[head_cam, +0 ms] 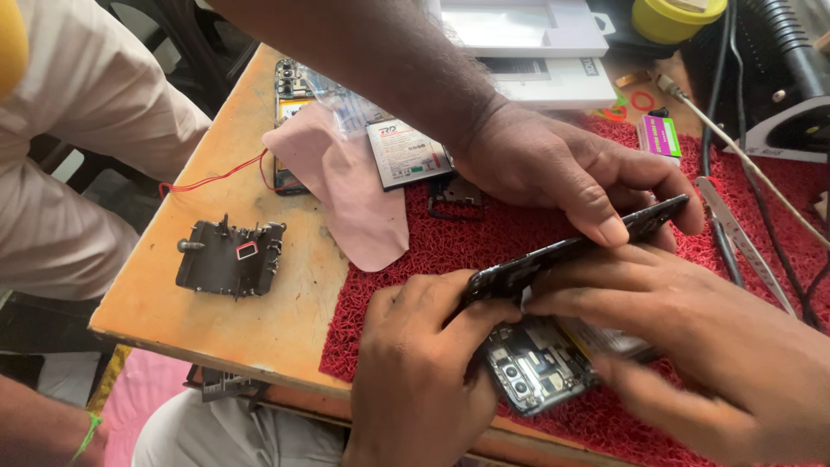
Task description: The person uses tweezers to manipulate internal components of a disassembled smartphone, specifically adjusting a ribbon cable near the battery. They then align and press the phone's screen assembly onto the main chassis to close the device.
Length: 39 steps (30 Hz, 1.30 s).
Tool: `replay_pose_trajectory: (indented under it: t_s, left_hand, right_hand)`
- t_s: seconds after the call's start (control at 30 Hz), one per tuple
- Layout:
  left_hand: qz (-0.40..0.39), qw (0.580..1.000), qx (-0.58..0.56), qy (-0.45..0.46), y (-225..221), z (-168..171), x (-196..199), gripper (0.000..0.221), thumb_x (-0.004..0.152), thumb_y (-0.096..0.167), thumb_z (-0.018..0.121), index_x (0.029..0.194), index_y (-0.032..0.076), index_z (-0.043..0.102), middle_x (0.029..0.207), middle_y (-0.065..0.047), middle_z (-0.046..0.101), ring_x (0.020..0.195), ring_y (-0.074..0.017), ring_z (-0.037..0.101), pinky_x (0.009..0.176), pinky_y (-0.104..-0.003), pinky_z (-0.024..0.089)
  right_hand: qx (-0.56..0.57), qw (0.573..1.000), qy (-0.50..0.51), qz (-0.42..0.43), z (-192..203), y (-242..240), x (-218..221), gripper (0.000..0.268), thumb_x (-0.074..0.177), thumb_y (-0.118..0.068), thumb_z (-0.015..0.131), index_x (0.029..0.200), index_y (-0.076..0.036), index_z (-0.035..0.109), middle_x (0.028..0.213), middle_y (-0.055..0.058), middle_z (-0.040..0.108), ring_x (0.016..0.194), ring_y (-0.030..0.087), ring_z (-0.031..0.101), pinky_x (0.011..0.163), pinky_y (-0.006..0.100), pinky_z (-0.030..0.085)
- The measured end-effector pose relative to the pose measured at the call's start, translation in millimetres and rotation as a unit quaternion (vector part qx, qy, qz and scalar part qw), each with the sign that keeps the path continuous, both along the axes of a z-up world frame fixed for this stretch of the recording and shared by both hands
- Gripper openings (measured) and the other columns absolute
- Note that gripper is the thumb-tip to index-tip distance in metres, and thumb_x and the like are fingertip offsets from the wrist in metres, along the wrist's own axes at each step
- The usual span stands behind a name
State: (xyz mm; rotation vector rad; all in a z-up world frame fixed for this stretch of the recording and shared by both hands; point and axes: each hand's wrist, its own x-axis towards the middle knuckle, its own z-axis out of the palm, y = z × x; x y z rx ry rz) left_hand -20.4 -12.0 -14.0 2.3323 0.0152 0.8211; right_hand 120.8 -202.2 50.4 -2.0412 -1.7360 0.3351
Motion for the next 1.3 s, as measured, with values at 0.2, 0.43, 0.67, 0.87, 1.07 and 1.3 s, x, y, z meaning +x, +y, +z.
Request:
replay_pose_trajectory:
  t_s: [0.2,0.43,0.67,0.87,1.07,1.3]
  left_hand:
    - [-0.002,1.000,-0.015,-0.010,1,0,1,0.033,0.070,0.000,0.074,0.100,0.013,0.077,0.107,-0.004,0.071,0.102,-0.0248,0.068,0.088,-0.044,0.049]
    - [-0.003,1.000,-0.029,-0.006,2,1,1,0.031,0.069,0.002,0.076,0.098,0.011,0.079,0.108,-0.005,0.073,0.101,-0.0242,0.069,0.088,-0.043,0.049]
    - [0.002,1.000,-0.027,-0.006,2,-4,3,0.031,0.065,0.004,0.077,0.094,0.012,0.081,0.105,-0.005,0.074,0.099,-0.0232,0.070,0.087,-0.041,0.050]
    - [-0.002,0.999,-0.020,-0.034,5,-9,7,0.025,0.072,0.012,0.074,0.096,0.014,0.081,0.105,-0.003,0.073,0.097,-0.0208,0.072,0.087,-0.040,0.053]
    - [-0.035,0.999,0.008,-0.021,14,-14,8,0.024,0.074,0.014,0.073,0.096,0.011,0.080,0.100,-0.005,0.072,0.091,-0.0192,0.071,0.079,-0.041,0.051]
    - [0.002,0.995,0.061,-0.074,13,-36,15,0.019,0.080,0.023,0.086,0.082,0.014,0.069,0.104,-0.001,0.072,0.089,-0.0136,0.071,0.074,-0.035,0.053]
  right_hand:
    - [-0.024,0.996,-0.052,-0.073,-13,10,2,0.028,0.083,-0.017,0.072,0.110,-0.013,0.078,0.108,0.003,0.078,0.096,0.024,0.075,0.081,0.037,0.059]
    - [-0.029,0.996,-0.060,-0.063,-18,12,3,0.027,0.081,-0.017,0.075,0.108,-0.015,0.078,0.104,0.001,0.076,0.086,0.022,0.076,0.074,0.037,0.059]
    - [0.000,0.999,-0.030,-0.044,-25,6,12,0.037,0.076,-0.013,0.075,0.114,-0.014,0.077,0.110,0.004,0.077,0.092,0.024,0.077,0.076,0.036,0.060]
    - [0.021,0.998,-0.056,-0.030,-40,1,18,0.042,0.074,-0.017,0.077,0.116,-0.017,0.077,0.115,0.004,0.077,0.097,0.020,0.078,0.079,0.035,0.060]
    - [0.002,0.997,-0.076,0.029,-50,-5,34,0.046,0.075,-0.030,0.076,0.118,-0.016,0.077,0.114,0.008,0.076,0.099,0.022,0.078,0.081,0.037,0.059]
    - [0.016,0.993,-0.110,0.041,-67,-9,36,0.039,0.078,-0.033,0.073,0.114,-0.019,0.076,0.112,0.006,0.077,0.099,0.020,0.078,0.085,0.037,0.060]
